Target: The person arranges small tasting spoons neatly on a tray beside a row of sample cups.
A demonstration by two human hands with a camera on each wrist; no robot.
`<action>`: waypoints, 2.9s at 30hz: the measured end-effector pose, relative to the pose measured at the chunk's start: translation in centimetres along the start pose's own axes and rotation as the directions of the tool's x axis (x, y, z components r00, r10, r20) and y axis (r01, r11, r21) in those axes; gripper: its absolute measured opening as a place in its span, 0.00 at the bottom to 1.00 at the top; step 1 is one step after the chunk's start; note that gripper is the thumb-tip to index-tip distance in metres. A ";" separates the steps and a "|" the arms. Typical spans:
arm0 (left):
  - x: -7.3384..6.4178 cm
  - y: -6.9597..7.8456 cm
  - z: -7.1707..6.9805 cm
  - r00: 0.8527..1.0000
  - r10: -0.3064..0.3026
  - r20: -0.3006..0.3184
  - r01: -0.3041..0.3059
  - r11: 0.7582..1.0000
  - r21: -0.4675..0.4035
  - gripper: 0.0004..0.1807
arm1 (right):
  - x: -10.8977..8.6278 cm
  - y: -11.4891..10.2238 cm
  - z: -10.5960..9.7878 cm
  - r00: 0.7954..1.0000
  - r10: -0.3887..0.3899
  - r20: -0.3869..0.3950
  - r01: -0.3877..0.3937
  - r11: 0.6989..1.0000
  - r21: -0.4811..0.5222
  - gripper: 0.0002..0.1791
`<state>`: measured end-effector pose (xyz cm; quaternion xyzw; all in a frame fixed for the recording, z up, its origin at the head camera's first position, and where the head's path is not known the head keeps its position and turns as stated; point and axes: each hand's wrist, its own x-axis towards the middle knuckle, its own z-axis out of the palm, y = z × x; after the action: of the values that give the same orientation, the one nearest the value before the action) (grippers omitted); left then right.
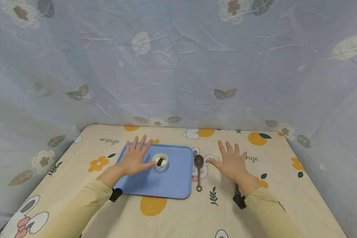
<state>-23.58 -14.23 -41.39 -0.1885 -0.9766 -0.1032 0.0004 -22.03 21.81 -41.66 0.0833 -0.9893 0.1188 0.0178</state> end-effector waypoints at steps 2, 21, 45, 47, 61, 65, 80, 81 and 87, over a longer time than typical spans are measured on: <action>-0.3 -0.6 -0.1 1.000 -0.003 -0.010 0.003 1.000 -0.005 0.50 | 0.0 -0.1 0.0 1.000 0.000 0.000 0.000 1.000 0.005 0.49; -2.6 -5.6 0.6 0.998 -0.065 -0.021 0.063 0.995 -0.075 0.51 | 0.0 -0.8 1.2 1.000 -0.007 -0.028 0.009 0.998 0.056 0.47; -4.5 -9.9 1.6 0.991 -0.128 -0.043 0.121 0.983 -0.137 0.58 | -0.2 -1.6 1.0 1.000 0.007 0.000 -0.007 0.996 0.091 0.48; -4.5 -10.3 1.8 0.990 -0.131 -0.049 0.123 0.983 -0.139 0.59 | -0.2 -1.6 1.0 1.000 0.007 0.000 -0.007 0.995 0.095 0.48; -4.9 -12.3 2.8 0.973 -0.224 0.056 0.226 0.973 -0.039 0.56 | -0.1 -1.8 1.6 0.999 0.018 0.034 -0.022 0.994 0.107 0.49; -4.7 -12.6 3.2 0.970 -0.232 0.078 0.234 0.972 -0.028 0.55 | -0.1 -1.7 1.7 0.999 0.019 0.036 -0.023 0.994 0.109 0.49; -4.0 -12.8 4.9 0.962 -0.235 0.138 0.239 0.971 -0.010 0.57 | 0.0 -2.1 2.2 0.996 0.030 0.083 -0.041 0.990 0.134 0.48; -4.0 -12.7 4.9 0.961 -0.237 0.145 0.241 0.970 -0.010 0.57 | 0.0 -2.1 2.2 0.995 0.032 0.092 -0.045 0.989 0.142 0.48; -4.1 -11.8 4.2 0.952 -0.244 0.184 0.254 0.967 -0.032 0.55 | 0.2 -2.5 2.5 0.981 0.060 0.186 -0.108 0.959 0.261 0.49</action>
<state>-23.98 -25.60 -48.00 -0.0721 -0.9855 -0.1119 -0.1056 -21.81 18.83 -43.55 0.0528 -0.9642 0.2451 -0.0862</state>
